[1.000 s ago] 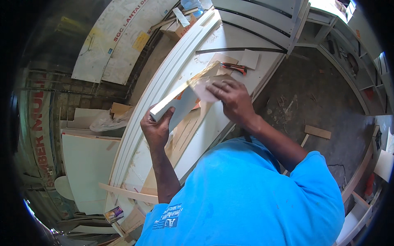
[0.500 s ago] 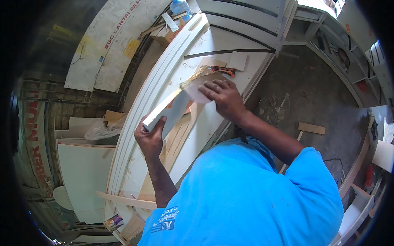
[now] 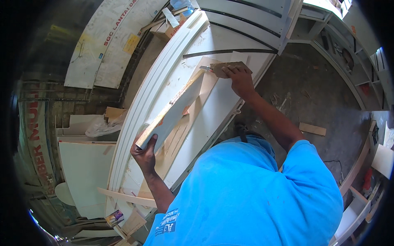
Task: The person applies a substance from a metal can to a wood panel, rubs it with a sanding block, and then uses an angle grinder with a sanding disc and a power planer on various wood components.
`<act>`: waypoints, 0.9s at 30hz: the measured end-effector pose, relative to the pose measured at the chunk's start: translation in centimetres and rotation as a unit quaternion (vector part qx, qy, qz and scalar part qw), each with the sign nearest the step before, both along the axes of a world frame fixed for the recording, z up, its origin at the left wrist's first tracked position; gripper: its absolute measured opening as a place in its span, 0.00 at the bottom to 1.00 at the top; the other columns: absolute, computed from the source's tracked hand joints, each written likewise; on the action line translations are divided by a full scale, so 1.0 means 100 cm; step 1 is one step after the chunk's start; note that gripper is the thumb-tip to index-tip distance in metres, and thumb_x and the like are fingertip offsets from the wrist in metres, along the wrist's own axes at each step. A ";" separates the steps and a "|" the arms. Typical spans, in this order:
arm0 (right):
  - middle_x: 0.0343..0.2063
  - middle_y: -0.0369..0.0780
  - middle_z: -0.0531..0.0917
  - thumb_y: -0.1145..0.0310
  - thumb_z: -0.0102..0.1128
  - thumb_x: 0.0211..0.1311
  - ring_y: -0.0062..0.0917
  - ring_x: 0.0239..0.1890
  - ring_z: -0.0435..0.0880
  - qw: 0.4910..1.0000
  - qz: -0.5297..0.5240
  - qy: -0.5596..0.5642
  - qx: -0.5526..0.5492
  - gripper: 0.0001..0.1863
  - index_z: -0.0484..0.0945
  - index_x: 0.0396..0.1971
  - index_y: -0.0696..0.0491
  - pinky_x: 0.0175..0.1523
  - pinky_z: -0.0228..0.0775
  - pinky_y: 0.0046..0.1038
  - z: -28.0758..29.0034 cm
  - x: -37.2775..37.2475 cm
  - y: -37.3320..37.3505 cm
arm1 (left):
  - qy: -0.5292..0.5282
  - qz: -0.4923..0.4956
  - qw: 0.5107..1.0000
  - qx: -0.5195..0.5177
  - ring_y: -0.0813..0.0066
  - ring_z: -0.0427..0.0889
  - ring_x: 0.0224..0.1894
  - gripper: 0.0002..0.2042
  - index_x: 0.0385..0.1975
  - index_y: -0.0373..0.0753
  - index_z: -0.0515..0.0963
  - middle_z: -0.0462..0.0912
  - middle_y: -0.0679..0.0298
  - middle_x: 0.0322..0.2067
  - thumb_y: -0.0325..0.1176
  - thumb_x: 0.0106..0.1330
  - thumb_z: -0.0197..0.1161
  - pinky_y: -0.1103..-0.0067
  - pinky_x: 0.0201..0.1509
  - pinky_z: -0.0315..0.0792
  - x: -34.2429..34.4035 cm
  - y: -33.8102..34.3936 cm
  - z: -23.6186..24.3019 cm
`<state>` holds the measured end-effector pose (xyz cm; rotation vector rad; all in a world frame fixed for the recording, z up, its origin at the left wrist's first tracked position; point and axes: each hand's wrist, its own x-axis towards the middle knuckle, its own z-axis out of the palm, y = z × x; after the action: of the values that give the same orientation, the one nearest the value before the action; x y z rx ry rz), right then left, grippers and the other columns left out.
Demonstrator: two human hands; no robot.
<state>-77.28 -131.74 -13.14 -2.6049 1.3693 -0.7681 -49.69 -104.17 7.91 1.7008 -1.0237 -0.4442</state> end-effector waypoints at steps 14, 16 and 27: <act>0.57 0.39 0.80 0.78 0.55 0.54 0.36 0.59 0.75 0.996 0.056 -0.043 -0.044 0.29 0.77 0.59 0.45 0.65 0.57 0.42 0.007 -0.001 -0.018 | 0.022 0.084 0.996 -0.001 0.77 0.83 0.42 0.13 0.45 0.30 0.83 0.87 0.61 0.38 0.20 0.59 0.72 0.80 0.51 0.76 -0.027 -0.002 0.000; 0.56 0.40 0.81 0.78 0.55 0.54 0.36 0.58 0.76 0.997 0.042 -0.049 -0.033 0.29 0.78 0.58 0.45 0.63 0.60 0.42 0.005 -0.011 -0.027 | 0.013 0.107 0.994 -0.010 0.77 0.83 0.41 0.13 0.44 0.29 0.83 0.87 0.61 0.38 0.20 0.59 0.73 0.80 0.51 0.76 -0.030 0.002 -0.004; 0.46 0.47 0.84 0.63 0.60 0.67 0.27 0.49 0.81 0.849 -0.061 -0.338 0.401 0.21 0.78 0.55 0.61 0.55 0.70 0.32 0.042 -0.043 -0.017 | 0.166 0.366 0.884 -0.238 0.72 0.84 0.43 0.15 0.44 0.32 0.82 0.86 0.61 0.41 0.20 0.56 0.73 0.76 0.53 0.77 -0.033 0.112 0.009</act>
<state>-81.59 -133.40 -8.99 -1.4224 1.2407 -0.7821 -52.96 -92.97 8.79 1.3637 -0.1635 0.0269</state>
